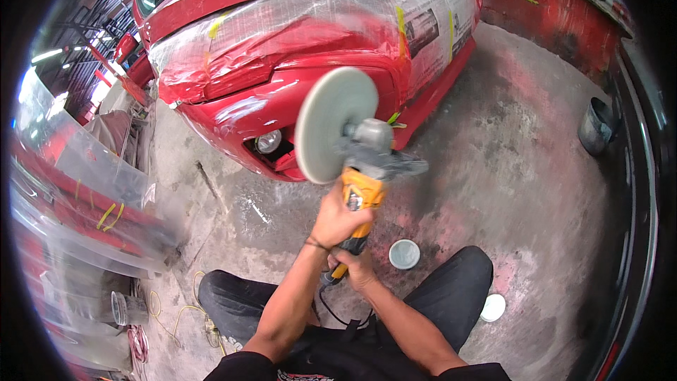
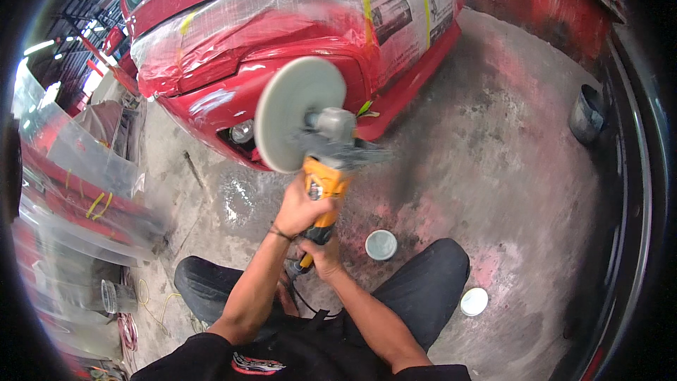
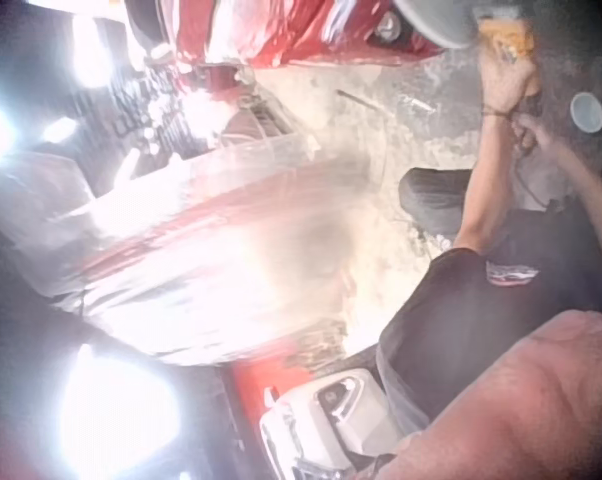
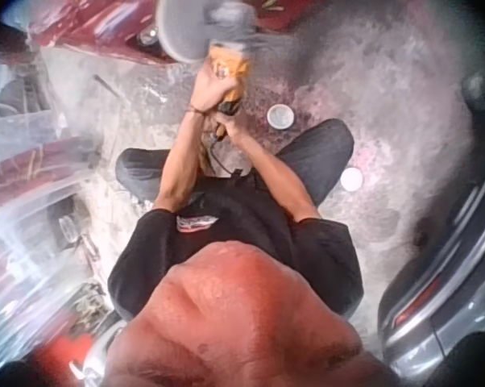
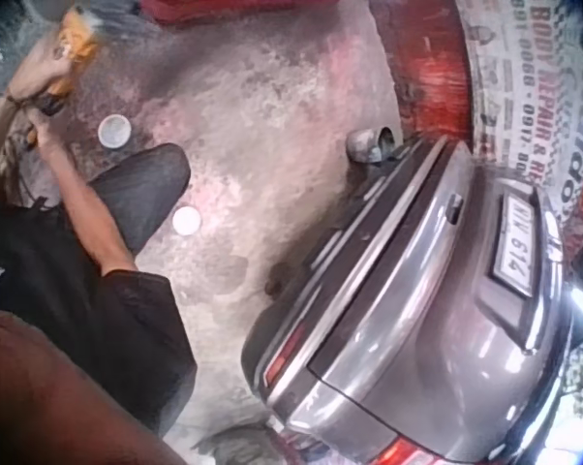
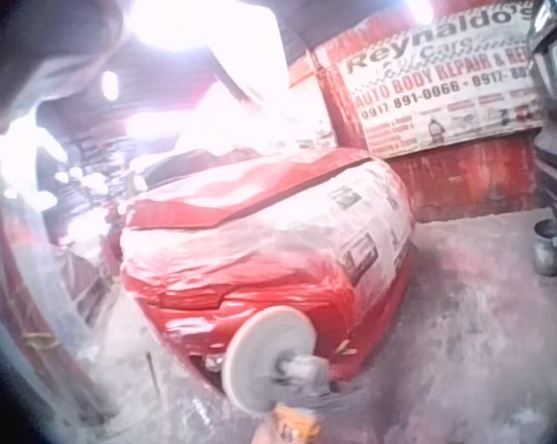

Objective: The person applies a white substance to a red car bumper by hand and then uses a power buffer to polish the surface.

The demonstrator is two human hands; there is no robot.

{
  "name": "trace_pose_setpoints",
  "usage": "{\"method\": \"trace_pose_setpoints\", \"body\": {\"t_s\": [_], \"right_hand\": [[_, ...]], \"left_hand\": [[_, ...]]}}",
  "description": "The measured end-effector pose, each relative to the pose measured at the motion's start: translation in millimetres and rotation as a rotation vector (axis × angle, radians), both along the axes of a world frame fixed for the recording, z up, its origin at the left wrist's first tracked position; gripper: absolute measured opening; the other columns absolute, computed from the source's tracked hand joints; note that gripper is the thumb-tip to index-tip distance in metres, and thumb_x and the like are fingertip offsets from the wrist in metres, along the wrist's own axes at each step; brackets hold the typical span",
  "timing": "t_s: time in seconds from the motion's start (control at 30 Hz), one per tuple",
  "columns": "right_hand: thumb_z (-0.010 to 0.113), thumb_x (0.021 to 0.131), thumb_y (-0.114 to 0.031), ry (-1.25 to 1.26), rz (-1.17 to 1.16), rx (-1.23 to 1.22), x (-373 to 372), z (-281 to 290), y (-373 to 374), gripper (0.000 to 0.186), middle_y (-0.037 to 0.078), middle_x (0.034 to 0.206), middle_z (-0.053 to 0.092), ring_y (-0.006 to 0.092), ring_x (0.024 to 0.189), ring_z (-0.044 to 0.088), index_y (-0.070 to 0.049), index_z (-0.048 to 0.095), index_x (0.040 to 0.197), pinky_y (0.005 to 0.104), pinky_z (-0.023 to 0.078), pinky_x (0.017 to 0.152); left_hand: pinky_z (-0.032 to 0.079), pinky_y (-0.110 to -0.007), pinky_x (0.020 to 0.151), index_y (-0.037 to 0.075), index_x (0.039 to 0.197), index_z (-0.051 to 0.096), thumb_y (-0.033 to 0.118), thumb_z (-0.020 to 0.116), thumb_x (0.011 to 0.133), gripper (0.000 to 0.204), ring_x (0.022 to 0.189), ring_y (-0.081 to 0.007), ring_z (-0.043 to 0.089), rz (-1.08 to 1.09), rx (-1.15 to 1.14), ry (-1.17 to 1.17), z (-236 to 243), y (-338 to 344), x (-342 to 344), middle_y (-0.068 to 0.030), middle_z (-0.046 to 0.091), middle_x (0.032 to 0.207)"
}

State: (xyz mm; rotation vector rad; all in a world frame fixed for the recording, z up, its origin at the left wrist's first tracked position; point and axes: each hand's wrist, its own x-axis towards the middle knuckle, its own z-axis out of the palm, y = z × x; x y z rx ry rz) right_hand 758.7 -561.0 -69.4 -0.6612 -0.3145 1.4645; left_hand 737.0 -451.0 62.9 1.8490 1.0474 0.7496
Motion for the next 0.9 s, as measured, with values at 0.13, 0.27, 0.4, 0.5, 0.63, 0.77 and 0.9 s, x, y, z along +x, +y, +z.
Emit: {"method": "trace_pose_setpoints", "body": {"t_s": [0.13, 0.27, 0.4, 0.5, 0.63, 0.77, 0.9], "right_hand": [[0.094, 0.081, -0.014, -0.212, 0.044, -0.015, -18.6, 3.1, -9.0, 0.048, 0.001, 0.094, 0.071, 0.0114, 0.072, 0.068, -0.005, 0.065, 0.117, 0.0286, 0.055, 0.065], [0.097, 0.077, -0.014, -0.252, 0.073, 0.013, -23.3, 4.7, -9.4, 0.068, 0.005, 0.113, 0.072, 0.0142, 0.093, 0.071, -0.004, 0.059, 0.133, 0.0311, 0.058, 0.08], [0.1, 0.075, -0.018, -0.321, -0.016, -0.067, -21.3, -6.6, -2.3, 0.074, 0.007, 0.118, 0.071, 0.0165, 0.106, 0.07, -0.002, 0.059, 0.134, 0.0347, 0.058, 0.092], [0.1, 0.077, -0.02, -0.325, -0.029, -0.123, -12.4, -18.7, 8.3, 0.064, 0.004, 0.103, 0.073, 0.0146, 0.086, 0.071, -0.003, 0.062, 0.125, 0.0329, 0.058, 0.077], [0.098, 0.081, -0.02, -0.134, -0.181, -0.074, -3.0, -9.0, 19.8, 0.044, 0.002, 0.08, 0.071, 0.0142, 0.062, 0.068, -0.006, 0.065, 0.106, 0.0321, 0.055, 0.058], [0.092, 0.086, -0.02, 0.052, -0.14, -0.056, -3.5, -4.2, 14.2, 0.032, 0.004, 0.078, 0.071, 0.0158, 0.064, 0.069, -0.006, 0.067, 0.1, 0.0315, 0.055, 0.062], [0.09, 0.086, -0.017, 0.011, -0.102, -0.129, -22.4, -7.4, -8.0, 0.027, 0.005, 0.078, 0.072, 0.0158, 0.065, 0.068, -0.006, 0.068, 0.097, 0.0319, 0.055, 0.064]], "left_hand": [[0.061, -0.036, 0.095, -0.003, 0.135, 0.062, 0.013, 0.093, 0.077, 0.067, 0.106, -0.0155, 0.071, 0.005, -0.256, -0.135, 7.1, -16.5, -48.3, -0.007, 0.075, 0.12], [0.058, -0.038, 0.1, -0.001, 0.136, 0.063, 0.015, 0.093, 0.083, 0.063, 0.111, -0.0176, 0.071, 0.082, -0.229, -0.237, -7.7, -19.1, -65.5, -0.0071, 0.075, 0.124], [0.059, -0.037, 0.1, -0.002, 0.137, 0.063, 0.015, 0.094, 0.083, 0.065, 0.112, -0.0179, 0.071, 0.04, -0.247, -0.243, -10.0, -12.8, -50.4, -0.008, 0.075, 0.125], [0.06, -0.037, 0.097, -0.003, 0.136, 0.062, 0.015, 0.095, 0.082, 0.065, 0.109, -0.0175, 0.073, -0.012, -0.249, -0.216, -8.2, -2.4, -28.0, -0.0089, 0.075, 0.124], [0.06, -0.039, 0.098, -0.002, 0.133, 0.067, 0.026, 0.093, 0.076, 0.069, 0.108, -0.0216, 0.075, -0.043, -0.205, -0.119, -18.0, 14.3, 4.0, -0.0116, 0.078, 0.12], [0.059, -0.042, 0.099, -0.001, 0.134, 0.067, 0.036, 0.091, 0.07, 0.077, 0.11, -0.0271, 0.078, -0.02, -0.139, 0.098, -30.6, 22.4, 15.3, -0.0175, 0.079, 0.12], [0.059, -0.042, 0.1, -0.003, 0.135, 0.065, 0.035, 0.092, 0.071, 0.079, 0.111, -0.0286, 0.078, 0.053, -0.128, 0.072, -59.3, 9.6, -11.0, -0.0184, 0.08, 0.12]]}}
